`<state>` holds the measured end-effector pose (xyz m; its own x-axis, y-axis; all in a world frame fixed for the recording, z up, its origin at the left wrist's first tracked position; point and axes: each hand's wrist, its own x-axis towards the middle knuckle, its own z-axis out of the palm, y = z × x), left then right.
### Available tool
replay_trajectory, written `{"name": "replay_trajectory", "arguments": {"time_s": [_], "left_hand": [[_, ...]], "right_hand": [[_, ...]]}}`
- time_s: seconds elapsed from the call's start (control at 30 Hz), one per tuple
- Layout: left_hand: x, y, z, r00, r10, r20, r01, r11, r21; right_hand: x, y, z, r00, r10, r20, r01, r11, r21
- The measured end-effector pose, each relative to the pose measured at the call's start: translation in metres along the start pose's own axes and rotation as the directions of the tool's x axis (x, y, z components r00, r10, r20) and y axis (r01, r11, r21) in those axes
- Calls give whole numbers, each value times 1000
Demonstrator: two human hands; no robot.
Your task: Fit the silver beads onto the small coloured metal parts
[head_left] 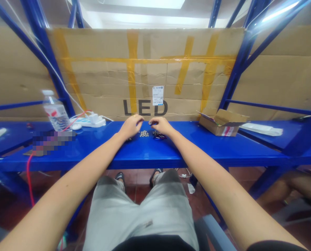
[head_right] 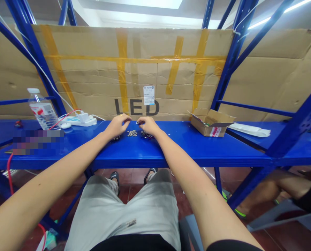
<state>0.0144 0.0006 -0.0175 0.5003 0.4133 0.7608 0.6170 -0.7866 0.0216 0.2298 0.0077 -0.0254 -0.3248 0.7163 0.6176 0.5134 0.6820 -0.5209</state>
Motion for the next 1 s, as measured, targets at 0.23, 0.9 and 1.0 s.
{"name": "replay_trajectory", "arguments": {"time_s": [0.23, 0.9, 1.0], "left_hand": [[1, 22, 4, 994, 108, 26, -107, 994, -29], [-6, -25, 15, 878, -299, 375, 281, 954, 102], [-6, -27, 17, 842, -331, 426, 325, 942, 88]], "right_hand": [[-2, -5, -3, 1000, 9, 4, -9, 999, -46], [-2, -9, 0, 978, 197, 73, -210, 938, 276], [-4, -10, 0, 968, 221, 116, -238, 958, 161]]}}
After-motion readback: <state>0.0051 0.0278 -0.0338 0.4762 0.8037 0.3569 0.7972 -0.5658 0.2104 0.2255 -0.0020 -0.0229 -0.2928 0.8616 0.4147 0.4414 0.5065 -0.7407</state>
